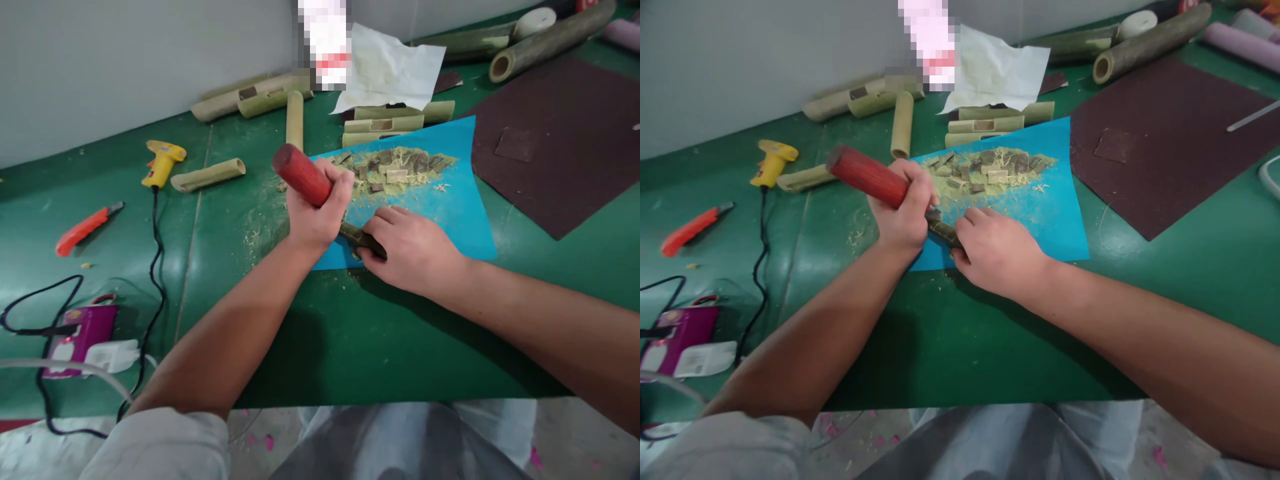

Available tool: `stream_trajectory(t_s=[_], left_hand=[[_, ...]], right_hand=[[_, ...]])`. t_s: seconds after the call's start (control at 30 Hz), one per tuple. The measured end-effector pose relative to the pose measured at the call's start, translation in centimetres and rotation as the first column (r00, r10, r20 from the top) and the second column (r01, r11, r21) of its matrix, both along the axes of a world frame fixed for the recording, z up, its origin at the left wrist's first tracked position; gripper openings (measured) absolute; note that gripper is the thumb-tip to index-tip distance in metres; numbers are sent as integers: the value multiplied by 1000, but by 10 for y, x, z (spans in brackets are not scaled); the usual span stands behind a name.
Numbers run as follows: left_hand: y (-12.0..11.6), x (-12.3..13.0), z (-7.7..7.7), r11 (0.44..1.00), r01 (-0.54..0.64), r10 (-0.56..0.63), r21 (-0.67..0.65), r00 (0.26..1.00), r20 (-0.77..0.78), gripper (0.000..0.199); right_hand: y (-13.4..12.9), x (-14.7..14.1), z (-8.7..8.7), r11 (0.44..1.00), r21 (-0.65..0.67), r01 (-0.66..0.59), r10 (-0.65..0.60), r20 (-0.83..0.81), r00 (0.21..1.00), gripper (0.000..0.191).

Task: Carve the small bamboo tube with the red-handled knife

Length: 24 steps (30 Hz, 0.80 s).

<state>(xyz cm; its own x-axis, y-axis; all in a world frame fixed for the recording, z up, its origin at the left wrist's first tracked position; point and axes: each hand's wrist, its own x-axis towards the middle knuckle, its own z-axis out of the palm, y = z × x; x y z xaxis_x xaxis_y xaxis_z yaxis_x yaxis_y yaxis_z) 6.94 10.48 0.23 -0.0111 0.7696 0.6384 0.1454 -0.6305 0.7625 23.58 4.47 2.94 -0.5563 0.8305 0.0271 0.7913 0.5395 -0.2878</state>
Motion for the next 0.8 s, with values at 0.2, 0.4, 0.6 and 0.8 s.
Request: stream_trajectory(t_s=[0.2, 0.4, 0.6, 0.8], left_hand=[[3, 2, 0, 1000, -11, 11, 28, 1000, -4, 57], [3, -2, 1, 997, -20, 21, -75, 1000, 10, 52], [2, -1, -1, 996, -45, 55, -79, 991, 121, 53], [8, 1, -6, 995, -18, 27, -99, 995, 98, 57]], right_hand=[[1, -1, 7, 997, -77, -13, 17, 58, 998, 24], [4, -4, 6, 992, -116, -42, 45, 26, 999, 24], [7, -1, 5, 995, -95, -32, 34, 19, 999, 24], [4, -2, 3, 998, -47, -38, 38, -13, 999, 20]])
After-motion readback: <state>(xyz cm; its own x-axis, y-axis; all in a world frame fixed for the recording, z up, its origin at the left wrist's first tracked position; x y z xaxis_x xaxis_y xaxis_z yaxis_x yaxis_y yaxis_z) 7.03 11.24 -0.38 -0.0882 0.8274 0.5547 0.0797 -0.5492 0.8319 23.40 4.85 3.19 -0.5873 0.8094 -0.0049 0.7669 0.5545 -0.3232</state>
